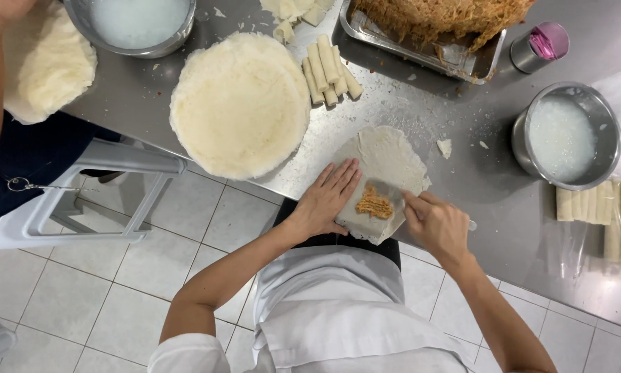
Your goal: Rolling thin dough wrappers with filling into cylindrical shapes on a production table
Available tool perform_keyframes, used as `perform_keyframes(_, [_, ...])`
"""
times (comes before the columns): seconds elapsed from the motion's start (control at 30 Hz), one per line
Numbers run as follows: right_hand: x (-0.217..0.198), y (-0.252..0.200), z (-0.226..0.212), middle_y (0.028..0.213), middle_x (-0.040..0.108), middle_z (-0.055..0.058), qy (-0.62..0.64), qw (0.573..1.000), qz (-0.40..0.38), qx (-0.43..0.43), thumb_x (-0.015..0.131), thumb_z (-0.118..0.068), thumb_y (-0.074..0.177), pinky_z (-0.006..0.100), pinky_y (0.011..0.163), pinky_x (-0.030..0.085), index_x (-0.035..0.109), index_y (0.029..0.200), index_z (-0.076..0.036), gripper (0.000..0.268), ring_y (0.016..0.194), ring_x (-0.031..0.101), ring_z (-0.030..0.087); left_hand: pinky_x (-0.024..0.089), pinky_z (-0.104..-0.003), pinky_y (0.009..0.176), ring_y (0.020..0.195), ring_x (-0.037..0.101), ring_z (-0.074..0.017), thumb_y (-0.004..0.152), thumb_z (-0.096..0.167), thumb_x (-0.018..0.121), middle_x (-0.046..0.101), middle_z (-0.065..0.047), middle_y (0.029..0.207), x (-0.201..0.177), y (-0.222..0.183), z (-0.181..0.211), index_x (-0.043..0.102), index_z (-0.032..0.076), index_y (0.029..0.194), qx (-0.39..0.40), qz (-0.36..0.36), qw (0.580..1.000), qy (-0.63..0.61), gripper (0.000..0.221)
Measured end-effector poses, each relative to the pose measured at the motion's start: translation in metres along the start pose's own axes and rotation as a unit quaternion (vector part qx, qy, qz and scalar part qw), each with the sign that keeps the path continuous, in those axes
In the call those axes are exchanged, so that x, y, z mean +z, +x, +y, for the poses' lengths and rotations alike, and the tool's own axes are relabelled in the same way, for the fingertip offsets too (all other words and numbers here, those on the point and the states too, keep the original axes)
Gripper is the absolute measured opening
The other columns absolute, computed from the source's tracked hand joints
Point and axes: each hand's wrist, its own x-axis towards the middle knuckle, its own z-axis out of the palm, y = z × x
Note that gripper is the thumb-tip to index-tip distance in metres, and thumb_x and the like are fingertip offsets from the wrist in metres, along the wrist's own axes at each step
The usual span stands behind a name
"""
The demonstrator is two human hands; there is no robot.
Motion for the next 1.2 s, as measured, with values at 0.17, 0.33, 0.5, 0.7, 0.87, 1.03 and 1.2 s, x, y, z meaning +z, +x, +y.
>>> perform_keyframes(0.17, [0.036, 0.062, 0.067, 0.099, 0.067, 0.011, 0.109, 0.945, 0.283, -0.123, 0.064, 0.008, 0.100, 0.035, 0.067, 0.053, 0.070, 0.145, -0.003, 0.047, 0.083, 0.063, 0.027, 0.008, -0.060, 0.138, 0.167, 0.015, -0.0400, 0.069, 0.065, 0.090, 0.021, -0.026, 0.178, -0.006, 0.002, -0.005, 0.016, 0.000, 0.173, 0.017, -0.017, 0.997, 0.070, 0.143])
perform_keyframes(0.33, [0.076, 0.167, 0.115, 0.133, 0.032, 0.019, 0.133, 0.926, 0.342, -0.083, 0.041, 0.034, 0.086, 0.040, 0.103, 0.046, 0.023, 0.175, -0.002, 0.098, 0.120, 0.041, 0.037, 0.049, -0.048, 0.107, 0.126, 0.060, -0.0271, 0.103, 0.032, 0.069, 0.064, -0.002, 0.131, 0.052, -0.006, 0.012, 0.074, 0.025, 0.123, 0.193, 0.292, 0.934, -0.066, 0.022])
perform_keyframes(0.5, [0.062, 0.148, 0.103, 0.127, 0.047, 0.025, 0.167, 0.916, 0.338, -0.139, 0.071, 0.019, 0.100, 0.050, 0.098, 0.038, 0.054, 0.160, 0.007, 0.063, 0.113, 0.052, 0.044, 0.044, -0.042, 0.091, 0.110, 0.061, -0.0201, 0.095, 0.049, 0.075, 0.063, 0.008, 0.123, 0.032, 0.064, 0.001, 0.077, 0.032, 0.102, -0.021, 0.347, 0.931, -0.112, 0.018])
perform_keyframes(0.7, [0.039, 0.035, 0.004, 0.120, 0.073, 0.020, 0.306, 0.944, 0.070, -0.103, 0.071, 0.001, 0.099, 0.049, 0.096, 0.056, 0.079, 0.113, 0.001, 0.016, 0.112, 0.070, 0.039, 0.045, -0.053, 0.108, 0.132, 0.059, -0.0311, 0.101, 0.046, 0.070, 0.060, -0.007, 0.143, -0.002, 0.079, -0.019, 0.061, 0.022, 0.150, -0.056, 0.150, 0.968, -0.191, 0.055])
perform_keyframes(0.87, [0.083, 0.015, 0.007, 0.127, 0.068, 0.021, 0.256, 0.942, 0.067, -0.209, 0.072, -0.006, 0.099, 0.050, 0.103, 0.053, 0.075, 0.126, 0.003, 0.029, 0.119, 0.068, 0.040, 0.052, -0.044, 0.099, 0.115, 0.070, -0.0243, 0.104, 0.046, 0.068, 0.071, -0.003, 0.121, 0.036, 0.043, 0.013, 0.065, 0.019, 0.141, 0.034, 0.167, 0.980, -0.106, 0.046])
perform_keyframes(1.03, [0.037, 0.001, 0.013, 0.118, 0.078, 0.016, 0.362, 0.917, -0.031, -0.162, 0.071, -0.002, 0.097, 0.047, 0.099, 0.059, 0.076, 0.127, -0.003, 0.031, 0.115, 0.074, 0.034, 0.055, -0.043, 0.096, 0.096, 0.076, -0.0243, 0.103, 0.039, 0.072, 0.075, 0.001, 0.093, 0.006, 0.043, 0.006, 0.074, 0.023, 0.124, 0.031, 0.113, 0.971, -0.210, 0.027])
perform_keyframes(1.2, [0.069, -0.035, 0.053, 0.105, 0.062, 0.002, 0.185, 0.965, 0.155, -0.106, 0.080, -0.022, 0.099, 0.038, 0.090, 0.053, 0.075, 0.138, -0.015, 0.040, 0.099, 0.063, 0.023, 0.056, -0.034, 0.090, 0.099, 0.073, -0.0191, 0.104, 0.022, 0.072, 0.075, -0.001, 0.105, 0.009, 0.054, 0.018, 0.079, 0.016, 0.108, 0.145, 0.220, 0.961, -0.083, 0.010])
